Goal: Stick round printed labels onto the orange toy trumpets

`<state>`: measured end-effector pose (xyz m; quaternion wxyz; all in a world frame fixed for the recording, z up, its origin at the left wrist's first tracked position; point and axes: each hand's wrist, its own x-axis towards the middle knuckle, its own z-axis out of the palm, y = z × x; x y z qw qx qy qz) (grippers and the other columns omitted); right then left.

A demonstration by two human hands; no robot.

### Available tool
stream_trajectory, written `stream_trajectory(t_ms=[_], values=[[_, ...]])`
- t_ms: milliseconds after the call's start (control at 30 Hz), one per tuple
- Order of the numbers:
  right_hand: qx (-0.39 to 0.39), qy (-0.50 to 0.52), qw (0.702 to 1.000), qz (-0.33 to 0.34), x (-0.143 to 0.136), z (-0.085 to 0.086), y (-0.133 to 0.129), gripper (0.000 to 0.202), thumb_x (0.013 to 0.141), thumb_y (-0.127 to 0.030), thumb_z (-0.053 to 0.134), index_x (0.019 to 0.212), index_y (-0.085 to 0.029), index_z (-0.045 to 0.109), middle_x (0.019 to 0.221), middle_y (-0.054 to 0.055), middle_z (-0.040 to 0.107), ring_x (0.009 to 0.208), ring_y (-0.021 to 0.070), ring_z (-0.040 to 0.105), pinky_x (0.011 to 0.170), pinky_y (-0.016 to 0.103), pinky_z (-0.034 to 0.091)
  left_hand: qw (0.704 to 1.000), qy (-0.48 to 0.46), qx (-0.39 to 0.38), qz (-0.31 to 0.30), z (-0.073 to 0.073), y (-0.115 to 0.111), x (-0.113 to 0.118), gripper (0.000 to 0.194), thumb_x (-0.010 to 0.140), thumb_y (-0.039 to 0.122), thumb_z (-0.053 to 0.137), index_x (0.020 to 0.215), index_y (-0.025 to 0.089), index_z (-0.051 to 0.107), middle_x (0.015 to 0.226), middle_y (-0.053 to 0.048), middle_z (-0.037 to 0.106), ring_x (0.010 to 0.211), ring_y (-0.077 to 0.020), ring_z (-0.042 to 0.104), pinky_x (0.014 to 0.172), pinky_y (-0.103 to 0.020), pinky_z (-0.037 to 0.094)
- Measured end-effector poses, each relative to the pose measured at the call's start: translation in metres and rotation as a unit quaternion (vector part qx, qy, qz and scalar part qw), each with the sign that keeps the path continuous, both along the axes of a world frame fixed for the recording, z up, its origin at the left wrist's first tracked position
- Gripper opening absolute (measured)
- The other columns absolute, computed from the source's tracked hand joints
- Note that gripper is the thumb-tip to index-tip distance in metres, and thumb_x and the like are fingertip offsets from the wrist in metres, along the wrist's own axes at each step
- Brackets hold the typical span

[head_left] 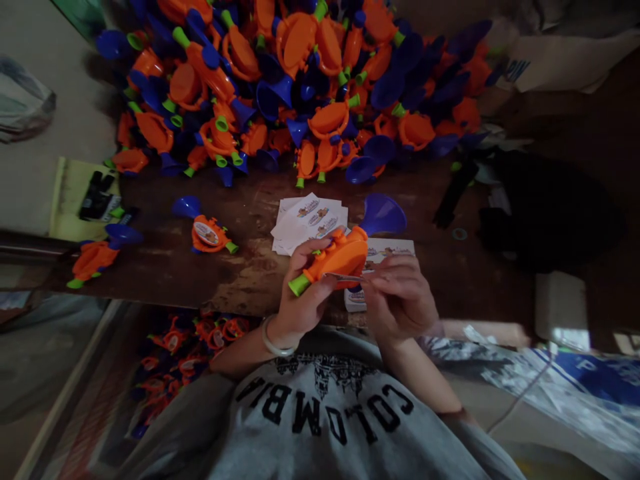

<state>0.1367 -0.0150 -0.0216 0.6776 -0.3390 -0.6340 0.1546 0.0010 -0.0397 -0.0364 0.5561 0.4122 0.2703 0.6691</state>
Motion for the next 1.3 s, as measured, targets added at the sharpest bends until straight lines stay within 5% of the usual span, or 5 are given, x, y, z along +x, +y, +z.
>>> stream_trajectory(t_ms=[733,900,1033,1167,1300], values=[[-0.117,-0.025,0.993,-0.011,-0.003,0.014,-0.004,0.012,0.095,-0.021,0.074,0.101,-0.031,0.075,0.084,-0.002,0.072,0.083,0.0187,0.068,0.079,0.039,0.058,0.976,0.137,0.156,0.061,-0.004,-0.009,-0.006,0.056,0.096,0.015,0.069,0.146,0.033,0.056,0.165,-0.006,0.053,0.161,-0.0261,0.044,0.134,-0.047,0.039],[-0.074,-0.066,0.984,-0.148,0.001,0.004,0.003,0.096,0.076,-0.047,0.095,0.157,-0.039,0.044,0.16,0.011,0.048,0.137,0.0356,0.056,0.092,0.048,0.058,0.984,0.118,0.122,0.054,-0.006,-0.011,-0.007,0.051,0.098,0.022,0.067,0.146,0.036,0.055,0.163,-0.006,0.056,0.158,-0.0289,0.049,0.132,-0.053,0.042],[-0.098,-0.135,0.985,-0.051,0.006,0.003,0.008,0.126,0.069,-0.072,0.09,0.169,-0.037,0.021,0.179,0.015,0.02,0.164,0.0486,0.026,0.116,0.065,0.049,0.977,0.156,0.138,0.038,0.001,-0.014,-0.017,0.052,0.097,0.024,0.068,0.147,0.033,0.056,0.16,-0.008,0.059,0.153,-0.0295,0.055,0.128,-0.054,0.048],[-0.128,-0.187,0.967,-0.117,0.029,-0.006,0.027,0.101,0.088,-0.056,0.081,0.168,-0.03,0.025,0.177,0.022,0.027,0.166,0.0433,0.028,0.126,0.069,0.037,0.923,0.319,0.173,0.13,0.004,-0.01,-0.061,0.054,0.089,0.015,0.076,0.139,0.031,0.065,0.158,-0.008,0.062,0.148,-0.0317,0.06,0.122,-0.051,0.053],[-0.236,-0.342,0.909,-0.047,0.043,-0.019,0.062,0.07,0.093,-0.048,0.075,0.154,-0.023,0.05,0.152,0.022,0.062,0.144,0.0445,0.055,0.117,0.073,0.043,0.791,0.51,0.156,0.298,-0.012,0.004,-0.128,0.043,0.089,0.02,0.078,0.131,0.029,0.074,0.156,-0.003,0.064,0.153,-0.0355,0.054,0.135,-0.057,0.037]])
